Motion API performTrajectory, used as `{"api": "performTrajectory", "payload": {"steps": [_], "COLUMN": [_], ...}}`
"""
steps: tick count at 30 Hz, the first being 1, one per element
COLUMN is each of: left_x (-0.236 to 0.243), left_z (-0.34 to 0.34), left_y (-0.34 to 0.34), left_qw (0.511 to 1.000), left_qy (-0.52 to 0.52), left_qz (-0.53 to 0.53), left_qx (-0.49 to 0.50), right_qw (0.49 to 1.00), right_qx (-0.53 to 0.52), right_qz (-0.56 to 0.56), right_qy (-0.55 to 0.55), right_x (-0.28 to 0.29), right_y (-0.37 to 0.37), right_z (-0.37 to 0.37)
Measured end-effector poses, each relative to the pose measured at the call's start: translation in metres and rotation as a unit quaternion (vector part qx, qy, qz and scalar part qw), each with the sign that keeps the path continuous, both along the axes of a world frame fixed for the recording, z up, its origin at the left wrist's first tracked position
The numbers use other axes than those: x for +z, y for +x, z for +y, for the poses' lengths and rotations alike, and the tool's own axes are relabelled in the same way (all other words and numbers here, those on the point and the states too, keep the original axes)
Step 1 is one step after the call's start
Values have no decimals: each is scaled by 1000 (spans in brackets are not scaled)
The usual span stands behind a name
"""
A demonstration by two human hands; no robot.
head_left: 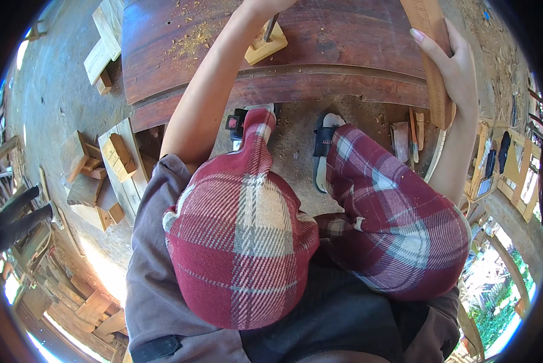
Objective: Use a chisel and mallet to carve out a hole in a wooden block.
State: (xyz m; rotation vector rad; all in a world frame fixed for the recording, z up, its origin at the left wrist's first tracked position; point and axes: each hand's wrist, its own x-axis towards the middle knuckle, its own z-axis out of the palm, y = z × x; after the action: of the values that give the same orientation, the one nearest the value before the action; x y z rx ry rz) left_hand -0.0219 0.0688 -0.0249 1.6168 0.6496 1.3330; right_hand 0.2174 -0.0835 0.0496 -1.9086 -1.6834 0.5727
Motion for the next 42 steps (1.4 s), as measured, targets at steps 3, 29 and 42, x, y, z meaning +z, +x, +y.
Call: {"api": "performTrajectory", "payload": {"steps": [3, 29, 42], "left_x": [5, 1, -5], "left_z": [-7, -10, -2], "left_y": [-1, -10, -16], "left_qw": [999, 991, 988], "left_qy": [-3, 38, 42], "left_qz": [-37, -8, -13], "left_qx": [18, 131, 149], "right_qw": [1000, 1000, 999], "right_qx": [6, 9, 22], "right_qz": [2, 7, 1], "right_qy": [0, -4, -33], "right_x": [-3, -6, -6], "right_y": [1, 4, 5], "right_z": [-2, -9, -10]}}
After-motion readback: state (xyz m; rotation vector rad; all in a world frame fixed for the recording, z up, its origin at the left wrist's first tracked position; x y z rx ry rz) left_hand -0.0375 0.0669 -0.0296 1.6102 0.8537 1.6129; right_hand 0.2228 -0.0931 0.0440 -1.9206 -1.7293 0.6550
